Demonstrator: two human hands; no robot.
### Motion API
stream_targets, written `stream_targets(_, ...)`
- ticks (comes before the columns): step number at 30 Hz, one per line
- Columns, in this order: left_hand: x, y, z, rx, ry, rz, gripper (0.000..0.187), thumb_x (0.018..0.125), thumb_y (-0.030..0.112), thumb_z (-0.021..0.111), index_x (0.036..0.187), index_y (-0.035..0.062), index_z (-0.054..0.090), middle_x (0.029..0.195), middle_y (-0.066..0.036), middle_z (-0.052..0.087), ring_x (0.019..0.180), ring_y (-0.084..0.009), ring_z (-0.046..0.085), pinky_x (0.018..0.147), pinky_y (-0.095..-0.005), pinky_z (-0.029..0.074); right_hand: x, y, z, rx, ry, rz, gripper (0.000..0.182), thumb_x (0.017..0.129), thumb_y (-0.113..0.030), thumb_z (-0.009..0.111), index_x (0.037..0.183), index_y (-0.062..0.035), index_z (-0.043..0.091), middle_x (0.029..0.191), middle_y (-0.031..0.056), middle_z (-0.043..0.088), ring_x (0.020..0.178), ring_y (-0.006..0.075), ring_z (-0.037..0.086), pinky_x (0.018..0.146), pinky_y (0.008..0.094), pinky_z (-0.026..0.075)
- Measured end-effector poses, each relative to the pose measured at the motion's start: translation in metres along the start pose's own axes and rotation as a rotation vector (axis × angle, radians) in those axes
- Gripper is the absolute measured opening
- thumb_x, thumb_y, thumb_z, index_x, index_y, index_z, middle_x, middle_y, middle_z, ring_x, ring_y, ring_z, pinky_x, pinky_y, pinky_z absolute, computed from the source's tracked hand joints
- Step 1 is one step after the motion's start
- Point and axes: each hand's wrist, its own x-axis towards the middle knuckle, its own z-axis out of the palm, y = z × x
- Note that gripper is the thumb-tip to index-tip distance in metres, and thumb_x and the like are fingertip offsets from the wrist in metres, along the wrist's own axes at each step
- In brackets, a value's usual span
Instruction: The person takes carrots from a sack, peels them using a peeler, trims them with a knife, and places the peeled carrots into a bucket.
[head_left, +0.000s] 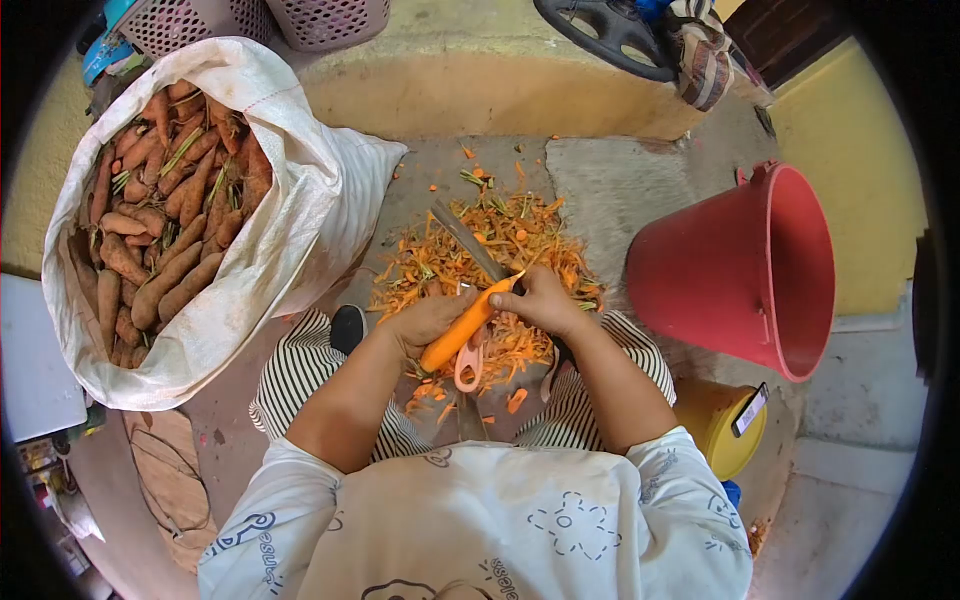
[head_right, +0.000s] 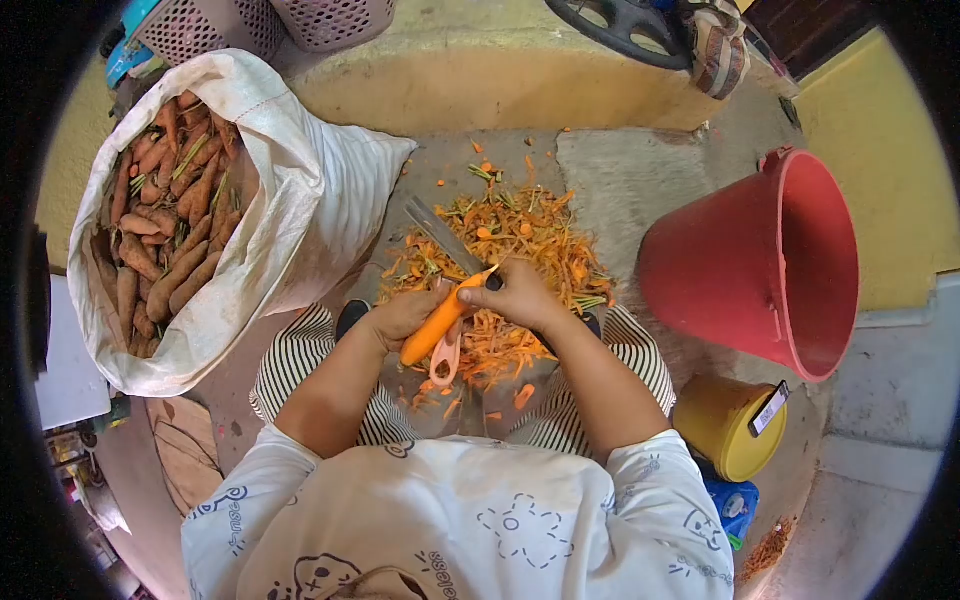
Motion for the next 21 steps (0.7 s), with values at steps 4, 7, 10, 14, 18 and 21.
stream_targets(4,0.01,-0.007,-0.007,0.064,0.045,-0.002,0.05,0.084,0.049,0.03,0.097,0.0035,0.048,0.068,-0.004,0.053,0.059,-0.0124,0.052,0.053,-0.0232,0.045,0.002,0.003,0.0,-0.002,-0.034,0.101,0.057,0.064,-0.054,0.061,0.066,0.003,0.055,0.052,0.008,0.051,0.049,0.017,0.052,0.045,0.0309,0.041)
stream_targets(7,0.014,-0.006,-0.008,0.155,0.103,-0.02,0.049,0.084,0.048,0.031,0.095,0.0038,0.048,0.068,-0.004,0.053,0.058,-0.0114,0.051,0.052,-0.0224,0.044,0.002,0.01,0.001,0.003,0.005,0.116,0.059,0.067,-0.056,0.057,0.061,0.0023,0.053,0.046,0.006,0.047,0.043,0.0156,0.048,0.041,0.03,0.039)
stream_targets(10,0.017,-0.007,-0.007,0.246,0.178,0.001,0.046,0.085,0.046,0.032,0.091,0.0038,0.05,0.068,-0.004,0.053,0.057,-0.0107,0.05,0.05,-0.022,0.042,0.004,0.013,0.003,0.073,0.022,0.141,0.056,0.069,-0.054,0.056,0.059,0.0013,0.051,0.046,0.0058,0.046,0.04,0.0142,0.047,0.039,0.0283,0.038)
stream_targets(14,0.019,-0.009,-0.009,0.36,0.239,0.041,0.044,0.086,0.043,0.033,0.087,0.0034,0.051,0.067,-0.004,0.052,0.056,-0.0105,0.049,0.049,-0.0224,0.041,0.002,0.007,0.004,0.193,-0.015,0.212,0.048,0.075,-0.046,0.053,0.06,-0.0013,0.047,0.044,0.0031,0.042,0.035,0.0109,0.042,0.033,0.0243,0.033)
stream_targets(18,0.024,-0.011,-0.003,0.604,0.337,0.201,0.04,0.087,0.038,0.036,0.083,0.0008,0.051,0.065,-0.004,0.052,0.056,-0.0118,0.05,0.05,-0.0245,0.042,0.005,0.009,0.009,0.234,-0.014,0.241,0.044,0.079,-0.043,0.051,0.065,-0.001,0.048,0.044,0.0023,0.041,0.033,0.01,0.04,0.032,0.0232,0.032)
stream_targets(21,0.024,-0.009,-0.001,0.76,0.411,0.066,0.039,0.085,0.035,0.04,0.084,-0.0018,0.05,0.064,-0.004,0.051,0.057,-0.0142,0.054,0.05,-0.0266,0.043,0.008,0.019,0.02,0.157,-0.013,0.177,0.043,0.081,-0.041,0.049,0.069,0.0,0.05,0.043,0.0019,0.041,0.033,0.0097,0.04,0.031,0.0232,0.032)
